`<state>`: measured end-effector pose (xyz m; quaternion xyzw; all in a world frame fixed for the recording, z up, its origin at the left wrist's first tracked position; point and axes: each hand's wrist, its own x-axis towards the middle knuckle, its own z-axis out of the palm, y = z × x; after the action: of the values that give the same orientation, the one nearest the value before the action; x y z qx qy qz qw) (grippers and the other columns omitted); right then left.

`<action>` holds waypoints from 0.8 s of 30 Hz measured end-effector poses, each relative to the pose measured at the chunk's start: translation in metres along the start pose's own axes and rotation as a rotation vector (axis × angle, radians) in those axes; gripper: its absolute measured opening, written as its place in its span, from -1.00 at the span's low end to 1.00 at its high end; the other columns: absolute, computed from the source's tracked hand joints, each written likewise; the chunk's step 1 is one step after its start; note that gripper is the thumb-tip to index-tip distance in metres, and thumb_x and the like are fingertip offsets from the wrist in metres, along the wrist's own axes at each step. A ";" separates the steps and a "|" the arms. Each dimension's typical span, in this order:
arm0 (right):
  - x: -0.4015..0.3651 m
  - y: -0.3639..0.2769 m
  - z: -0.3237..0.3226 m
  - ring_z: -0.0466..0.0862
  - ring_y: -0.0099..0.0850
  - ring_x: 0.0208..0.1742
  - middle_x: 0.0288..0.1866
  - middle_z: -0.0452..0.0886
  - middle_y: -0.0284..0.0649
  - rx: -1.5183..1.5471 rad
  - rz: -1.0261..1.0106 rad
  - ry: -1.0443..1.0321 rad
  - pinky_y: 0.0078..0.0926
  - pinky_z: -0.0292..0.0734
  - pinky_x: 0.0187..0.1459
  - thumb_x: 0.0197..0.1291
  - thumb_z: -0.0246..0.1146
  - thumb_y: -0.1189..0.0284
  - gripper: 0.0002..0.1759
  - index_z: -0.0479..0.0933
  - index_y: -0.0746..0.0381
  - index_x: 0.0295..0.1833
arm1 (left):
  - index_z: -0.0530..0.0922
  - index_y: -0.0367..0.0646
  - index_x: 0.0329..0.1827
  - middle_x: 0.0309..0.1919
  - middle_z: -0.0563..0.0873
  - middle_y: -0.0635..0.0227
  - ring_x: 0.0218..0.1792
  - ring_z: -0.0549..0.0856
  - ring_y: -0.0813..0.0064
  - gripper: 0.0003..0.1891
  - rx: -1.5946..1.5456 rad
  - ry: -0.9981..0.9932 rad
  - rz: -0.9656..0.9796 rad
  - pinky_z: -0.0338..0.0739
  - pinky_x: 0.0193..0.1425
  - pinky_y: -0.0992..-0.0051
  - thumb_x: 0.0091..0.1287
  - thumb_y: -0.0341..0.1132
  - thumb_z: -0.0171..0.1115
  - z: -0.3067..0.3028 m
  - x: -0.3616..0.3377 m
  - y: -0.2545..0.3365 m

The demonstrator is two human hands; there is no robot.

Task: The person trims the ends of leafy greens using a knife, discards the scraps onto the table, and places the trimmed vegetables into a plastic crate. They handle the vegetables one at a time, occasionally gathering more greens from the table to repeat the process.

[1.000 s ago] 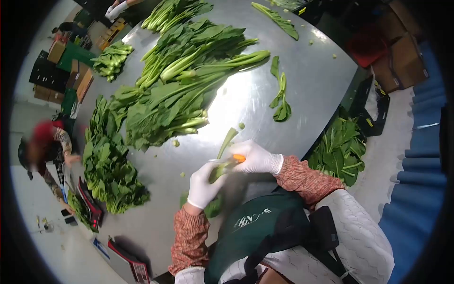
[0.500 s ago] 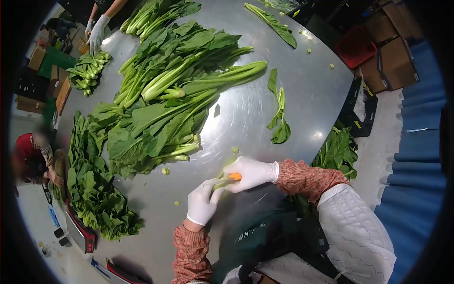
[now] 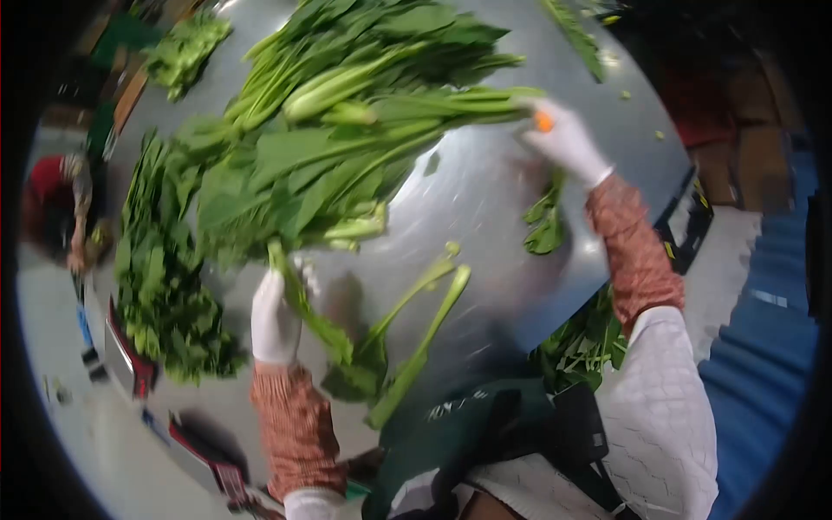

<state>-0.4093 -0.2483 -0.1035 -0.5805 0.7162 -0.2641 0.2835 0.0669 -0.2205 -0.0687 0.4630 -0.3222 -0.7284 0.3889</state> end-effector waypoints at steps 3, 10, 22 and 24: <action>0.063 0.068 -0.006 0.59 -0.14 0.23 0.24 0.59 -0.15 -0.440 -0.183 0.130 -0.34 0.50 0.22 0.08 0.32 0.35 -0.36 0.48 -0.03 0.36 | 0.51 -0.29 0.19 0.06 0.65 0.11 0.07 0.61 0.25 -0.63 -0.276 0.055 0.023 0.48 0.24 0.18 0.56 -0.17 0.02 0.005 0.001 0.018; 0.005 0.075 -0.011 0.71 -0.24 -0.15 -0.24 0.70 -0.13 -0.106 -0.173 -0.011 -0.33 0.57 -0.03 0.10 0.41 0.28 -0.65 0.65 0.18 -0.02 | 0.53 -0.17 0.00 -0.48 0.50 0.53 -0.54 0.42 0.68 -0.83 0.117 0.133 0.108 0.29 -0.43 0.62 0.39 -0.44 0.22 -0.008 -0.055 0.025; -0.241 -0.043 -0.074 0.30 -0.73 -0.71 -0.54 0.57 -0.38 0.710 0.116 0.079 -0.69 0.16 -0.63 0.39 0.26 0.11 -0.58 0.59 0.31 -0.25 | 0.68 -0.18 -0.16 -0.36 0.71 0.32 -0.36 0.67 0.45 -0.78 1.105 -0.118 0.856 0.54 -0.24 0.52 0.12 -0.54 0.41 0.134 -0.113 0.005; -0.260 -0.061 -0.076 0.30 -0.74 -0.70 -0.54 0.56 -0.39 0.699 0.125 0.045 -0.69 0.14 -0.63 0.38 0.27 0.12 -0.59 0.60 0.30 -0.24 | 0.69 -0.13 -0.11 -0.26 0.72 0.27 -0.33 0.68 0.27 -0.65 1.296 -0.209 1.105 0.59 -0.22 0.44 -0.02 -0.51 0.47 0.169 -0.124 0.011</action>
<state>-0.3787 -0.0011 0.0181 -0.3975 0.6228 -0.4879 0.4648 -0.0529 -0.1005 0.0544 0.3011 -0.8882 -0.1455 0.3151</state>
